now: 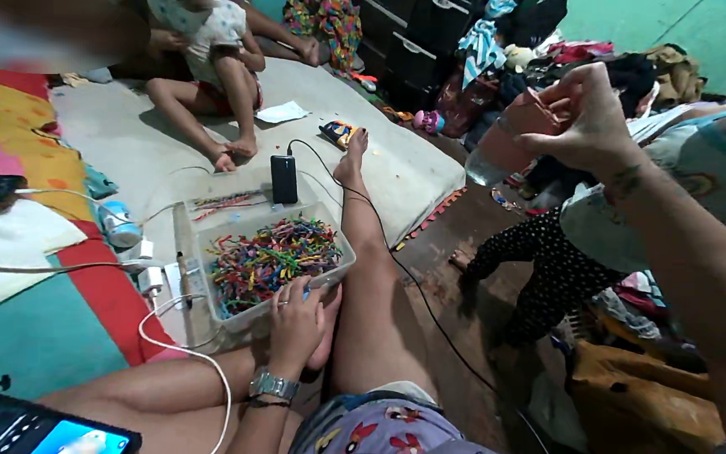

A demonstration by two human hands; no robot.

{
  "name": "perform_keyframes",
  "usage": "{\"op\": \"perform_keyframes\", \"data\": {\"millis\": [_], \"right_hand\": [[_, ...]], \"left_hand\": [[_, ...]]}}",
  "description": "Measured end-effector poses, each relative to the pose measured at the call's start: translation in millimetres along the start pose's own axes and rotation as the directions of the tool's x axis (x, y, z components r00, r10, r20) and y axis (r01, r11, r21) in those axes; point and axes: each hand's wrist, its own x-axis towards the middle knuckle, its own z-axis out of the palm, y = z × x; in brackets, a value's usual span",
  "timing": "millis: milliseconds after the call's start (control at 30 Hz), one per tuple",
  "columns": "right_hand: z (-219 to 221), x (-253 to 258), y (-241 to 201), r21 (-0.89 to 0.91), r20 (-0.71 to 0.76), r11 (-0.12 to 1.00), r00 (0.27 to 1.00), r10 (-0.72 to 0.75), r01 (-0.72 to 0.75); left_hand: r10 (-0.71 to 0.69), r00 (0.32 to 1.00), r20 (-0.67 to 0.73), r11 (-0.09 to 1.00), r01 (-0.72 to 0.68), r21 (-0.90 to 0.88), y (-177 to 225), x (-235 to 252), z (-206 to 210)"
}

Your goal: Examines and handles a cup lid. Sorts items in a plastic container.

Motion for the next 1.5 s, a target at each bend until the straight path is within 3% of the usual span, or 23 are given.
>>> {"op": "perform_keyframes", "data": {"millis": [100,300,433,733,833,933,1067,1200,1367,1500], "right_hand": [[2,-10,9,-0.097,0.000,0.990,0.994,-0.105,0.104],[7,-25,24,-0.099,-0.040,0.985,0.988,-0.148,0.143],[5,-35,32,-0.051,-0.083,0.998,0.996,0.015,-0.020],[6,-60,43,-0.057,-0.077,0.992,0.991,0.106,-0.111],[40,-91,56,-0.062,-0.035,0.987,0.988,0.147,-0.149],[102,-140,73,-0.065,-0.023,0.961,0.963,0.269,-0.270],[195,-202,90,-0.054,0.040,0.853,0.852,0.521,-0.519],[265,-238,106,-0.048,0.013,0.795,0.795,0.606,-0.605],[301,-260,107,-0.023,-0.087,0.755,0.754,0.651,-0.655],[310,-273,103,-0.040,-0.127,0.797,0.794,0.594,-0.602]], "left_hand": [[0.007,1.000,-0.011,1.000,-0.007,0.009,0,-1,1],[0.004,1.000,0.002,1.000,-0.004,0.017,0,-2,2],[0.020,1.000,-0.022,0.999,-0.019,0.039,-1,-4,4],[0.033,0.999,-0.033,0.998,-0.032,0.049,-2,-4,7],[0.037,0.999,-0.009,0.997,-0.037,0.067,-3,-4,5],[0.034,0.999,0.021,0.997,-0.035,0.062,-4,-3,4],[0.029,0.998,0.051,0.996,-0.033,0.083,-6,-5,5],[0.025,0.999,0.032,0.993,-0.028,0.117,-7,-6,9],[0.032,0.999,0.001,0.989,-0.032,0.147,-7,-8,15],[0.036,0.999,-0.024,0.985,-0.032,0.169,-9,-8,19]]}}
